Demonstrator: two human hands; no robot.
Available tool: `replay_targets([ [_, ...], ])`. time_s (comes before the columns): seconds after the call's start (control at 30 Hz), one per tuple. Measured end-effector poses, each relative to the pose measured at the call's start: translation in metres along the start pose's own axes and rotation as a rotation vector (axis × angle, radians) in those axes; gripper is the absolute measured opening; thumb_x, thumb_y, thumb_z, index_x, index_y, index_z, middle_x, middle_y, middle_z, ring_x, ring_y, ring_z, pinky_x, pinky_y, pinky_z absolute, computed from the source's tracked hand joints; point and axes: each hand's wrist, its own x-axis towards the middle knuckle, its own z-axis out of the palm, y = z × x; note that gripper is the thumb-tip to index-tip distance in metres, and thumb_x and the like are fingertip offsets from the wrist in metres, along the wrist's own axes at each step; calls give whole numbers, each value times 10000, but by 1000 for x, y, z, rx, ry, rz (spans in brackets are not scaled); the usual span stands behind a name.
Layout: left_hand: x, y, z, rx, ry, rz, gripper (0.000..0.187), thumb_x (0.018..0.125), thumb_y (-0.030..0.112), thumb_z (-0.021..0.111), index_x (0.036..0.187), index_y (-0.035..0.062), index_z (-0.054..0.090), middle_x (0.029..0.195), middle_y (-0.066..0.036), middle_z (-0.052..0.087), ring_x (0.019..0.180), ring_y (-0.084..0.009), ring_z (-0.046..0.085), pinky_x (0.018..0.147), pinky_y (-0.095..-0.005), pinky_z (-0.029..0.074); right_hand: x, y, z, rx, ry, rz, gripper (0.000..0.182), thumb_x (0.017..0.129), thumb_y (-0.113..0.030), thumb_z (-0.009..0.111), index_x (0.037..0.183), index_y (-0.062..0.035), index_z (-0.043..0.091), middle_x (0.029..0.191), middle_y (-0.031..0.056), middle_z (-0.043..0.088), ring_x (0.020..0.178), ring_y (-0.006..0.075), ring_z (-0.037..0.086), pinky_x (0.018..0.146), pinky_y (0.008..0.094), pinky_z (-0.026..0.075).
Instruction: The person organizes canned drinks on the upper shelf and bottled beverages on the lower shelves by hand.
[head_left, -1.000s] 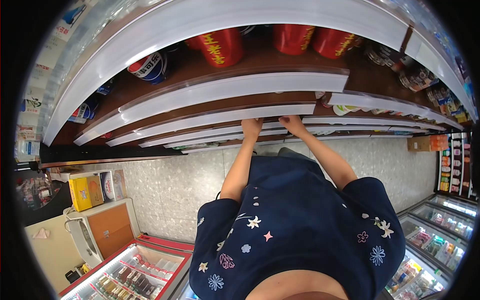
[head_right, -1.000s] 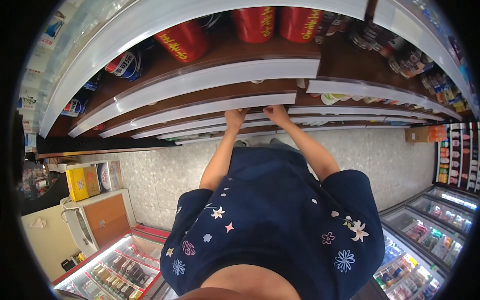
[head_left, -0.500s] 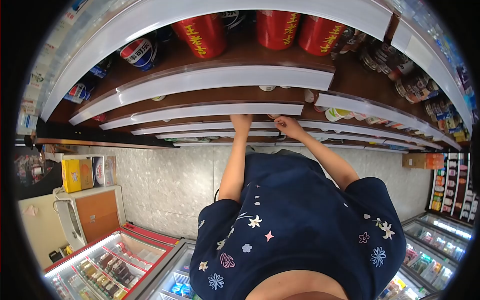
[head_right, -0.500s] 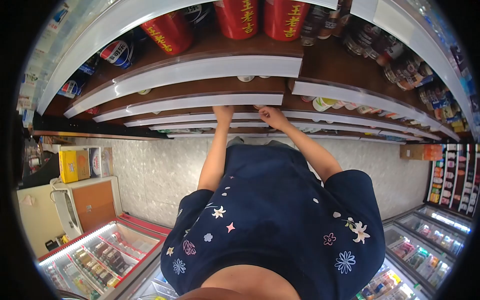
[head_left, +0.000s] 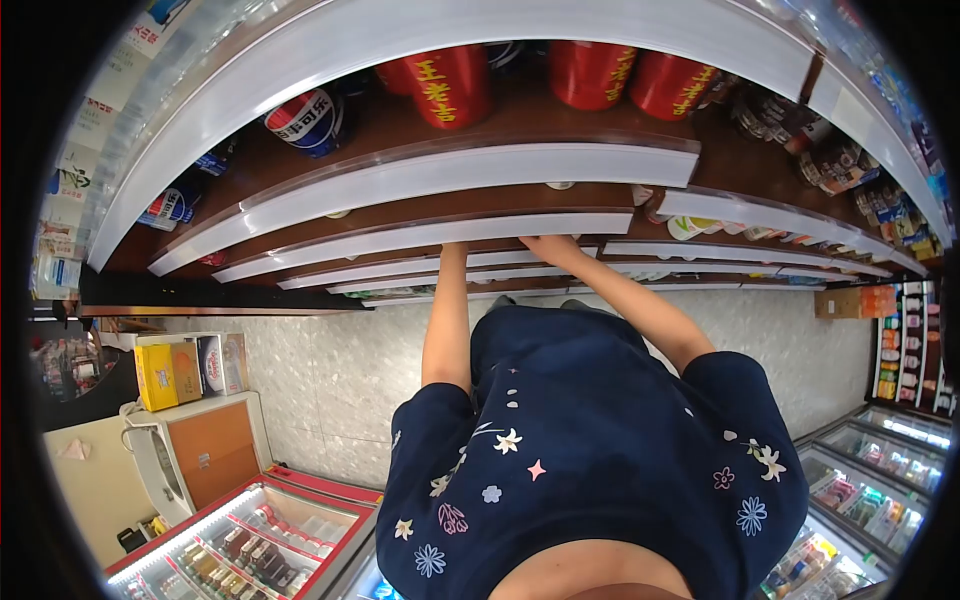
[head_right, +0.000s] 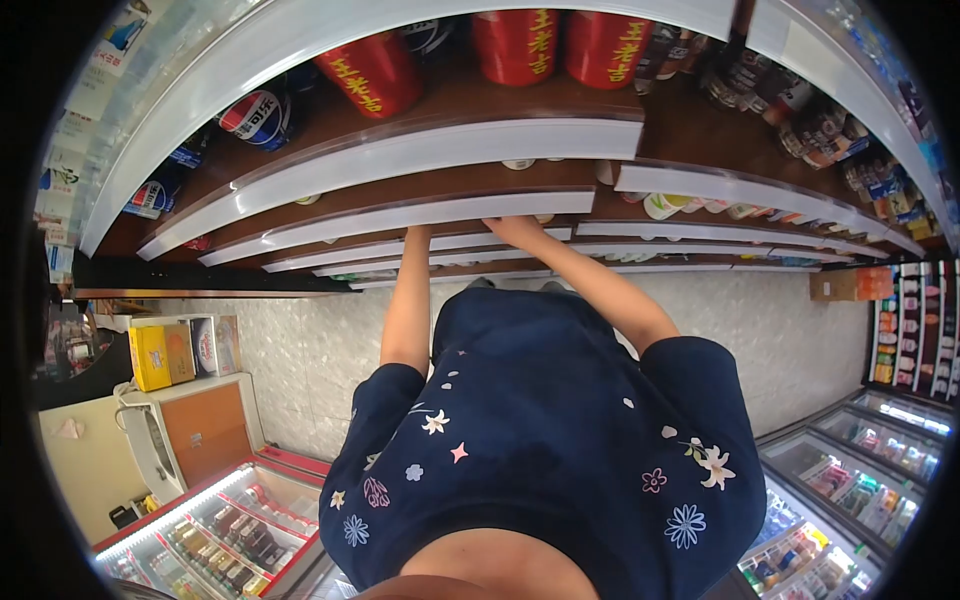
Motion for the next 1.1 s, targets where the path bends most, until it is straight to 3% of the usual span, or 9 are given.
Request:
replay_targets([
  [0.2,-2,-19,-29,29,16,162,320,765,92,675,1082,47,652,1035,-170,669,984,-379,619,890,-426,470,46,5,43,-281,-91,-142,358,878,-236,601,1128,20,589,1104,221,622,1048,384,574,933,425,440],
  [0.3,-11,-8,-48,35,3,283,320,766,96,674,1082,49,653,1039,-170,669,988,-379,618,891,-428,469,52,3,57,9,126,-75,349,881,-219,597,1136,19,589,1123,235,609,1074,389,560,949,429,427],
  [0.33,-15,-2,-59,-1,-50,292,320,767,97,674,1082,50,653,1040,-170,669,990,-379,618,892,-429,469,54,1,61,108,192,-59,346,882,-213,596,1138,19,588,1130,239,605,1083,391,556,954,430,423],
  [0.4,-14,29,-91,-316,-391,37,343,778,136,677,1109,50,644,1094,-176,651,1039,-383,595,912,-441,461,53,-5,68,293,318,-34,340,884,-202,593,1143,19,588,1142,248,597,1100,394,546,965,433,415],
  [0.53,-27,35,-75,-291,-422,201,361,780,134,679,1126,41,631,1134,-186,632,1075,-385,577,922,-439,456,45,-11,80,360,395,46,331,888,-179,587,1153,18,588,1167,266,580,1135,401,528,987,438,399],
  [0.63,-27,39,-53,-336,-331,269,356,789,154,691,1121,41,632,1131,-183,635,1065,-380,582,920,-436,456,23,-6,78,78,274,187,354,869,-157,603,1177,15,573,1189,262,571,1134,420,520,998,447,383],
  [0.73,-32,30,-25,-507,-312,166,371,787,196,715,1119,50,636,1140,-175,637,1060,-360,588,919,-426,457,-1,-3,80,16,484,94,355,853,-188,627,1135,19,571,1098,236,610,1012,436,569,904,477,433],
  [0.83,-38,16,8,-458,-396,214,335,806,200,698,1100,47,645,1124,-162,648,1040,-338,599,917,-417,460,-15,-27,60,-30,422,208,429,841,-218,644,1179,33,560,1199,279,555,1146,453,497,982,472,398],
  [1.1,-27,-14,39,-433,-328,237,319,828,222,659,1104,61,655,1125,-158,651,1054,-354,591,940,-432,451,-7,-13,51,-182,332,500,397,759,-294,694,1088,-77,648,1056,191,654,992,408,599,830,469,494],
])
